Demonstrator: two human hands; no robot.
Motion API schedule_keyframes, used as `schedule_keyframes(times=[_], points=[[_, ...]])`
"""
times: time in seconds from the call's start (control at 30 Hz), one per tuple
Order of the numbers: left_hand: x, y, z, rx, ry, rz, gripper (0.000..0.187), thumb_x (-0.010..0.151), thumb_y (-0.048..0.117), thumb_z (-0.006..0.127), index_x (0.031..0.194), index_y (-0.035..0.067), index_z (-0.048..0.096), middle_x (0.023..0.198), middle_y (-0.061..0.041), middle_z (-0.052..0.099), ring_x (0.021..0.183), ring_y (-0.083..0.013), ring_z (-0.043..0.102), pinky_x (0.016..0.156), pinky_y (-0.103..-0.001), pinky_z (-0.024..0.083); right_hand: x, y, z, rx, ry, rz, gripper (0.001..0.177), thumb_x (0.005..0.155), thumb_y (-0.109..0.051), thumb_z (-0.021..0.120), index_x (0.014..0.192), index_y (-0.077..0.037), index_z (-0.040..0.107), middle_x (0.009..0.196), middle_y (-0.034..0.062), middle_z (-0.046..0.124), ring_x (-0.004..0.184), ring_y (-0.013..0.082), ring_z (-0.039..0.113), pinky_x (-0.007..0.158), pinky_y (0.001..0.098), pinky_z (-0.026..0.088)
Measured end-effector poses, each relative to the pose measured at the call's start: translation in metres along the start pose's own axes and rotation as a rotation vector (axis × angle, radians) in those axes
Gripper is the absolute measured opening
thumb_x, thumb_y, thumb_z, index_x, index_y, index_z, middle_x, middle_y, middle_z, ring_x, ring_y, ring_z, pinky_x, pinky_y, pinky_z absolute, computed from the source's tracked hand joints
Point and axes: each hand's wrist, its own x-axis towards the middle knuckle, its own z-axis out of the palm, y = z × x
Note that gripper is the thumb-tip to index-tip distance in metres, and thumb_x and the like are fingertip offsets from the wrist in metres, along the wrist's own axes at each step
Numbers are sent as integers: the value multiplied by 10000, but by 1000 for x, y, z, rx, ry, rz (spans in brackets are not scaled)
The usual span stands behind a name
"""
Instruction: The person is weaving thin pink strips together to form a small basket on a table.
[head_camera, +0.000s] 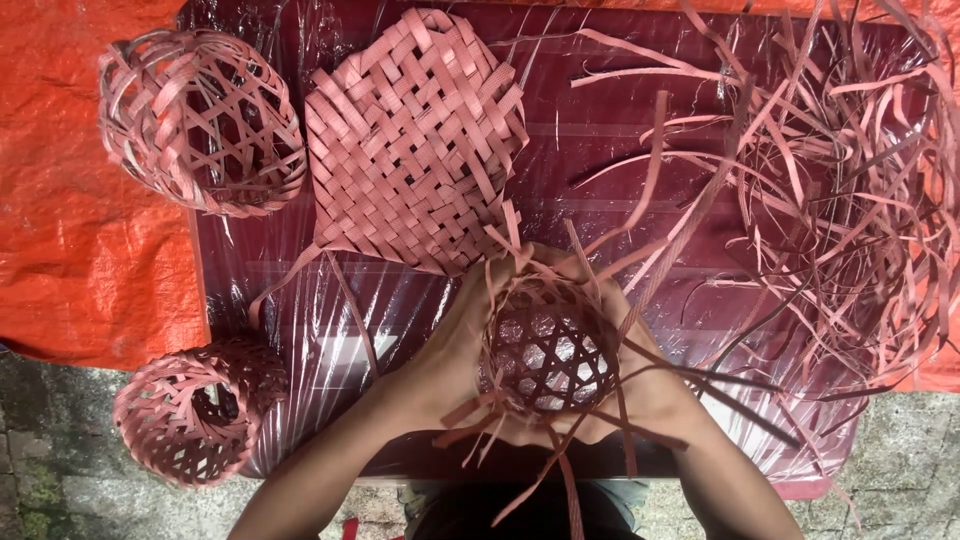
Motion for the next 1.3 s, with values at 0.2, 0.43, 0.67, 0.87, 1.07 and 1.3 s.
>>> schedule_keyframes(times=[0.2, 0.43, 0.67, 0.87, 1.07, 1.3], points=[[-4, 6, 0, -276, 142, 484, 853, 787, 277, 510, 1442, 253, -37, 1520, -86, 39, 1447, -299, 62, 1216, -598, 62, 3, 0, -6, -37, -102, -127, 769, 719, -248, 732, 1334, -244, 271, 1302, 156, 204, 1168, 359, 300, 886, 494, 445], [-8, 13, -6, -94, 302, 290, 527, 989, 540, 193, 1361, 169, 239, 1294, -148, 279, 1237, -263, 317, 1037, -527, 370, -6, 7, -17, 456, -40, 123, 566, 831, -179, 636, 1293, -98, 318, 1013, 150, 444, 731, 206, 409, 560, 300, 431], [-5, 5, 9, 33, 635, 717, 244, 825, 263, 637, 990, 137, 508, 1036, -46, 430, 881, -160, 456, 808, -280, 431, -34, 24, -47, 1105, -135, 391, 717, 757, 100, 631, 1335, -169, 304, 1409, 260, 115, 690, 244, 590, 552, 220, 579], [-10, 5, 12, 294, 629, 771, 335, 865, 404, 521, 1019, 115, 592, 1000, -49, 531, 933, -169, 473, 789, -302, 493, -3, -1, -15, 103, -283, -95, 650, 878, -389, 626, 1383, -178, 274, 1424, 217, 167, 1305, 384, 248, 1076, 631, 257], [-13, 16, -11, 358, 483, 725, 373, 770, 158, 822, 1063, 146, 592, 998, -19, 551, 895, -168, 484, 769, -269, 522, 6, -7, -17, -83, -336, -189, 518, 899, -341, 527, 1354, -442, 300, 1335, 256, 173, 1259, 433, 234, 991, 643, 379], [-11, 21, -16, 478, 520, 782, 305, 797, 120, 775, 1027, 101, 576, 913, -52, 625, 796, -157, 586, 686, -272, 562, -1, -10, -17, -45, -311, -9, 737, 899, -428, 600, 1358, -55, 160, 1403, 193, 270, 1295, 350, 321, 1133, 541, 246]])
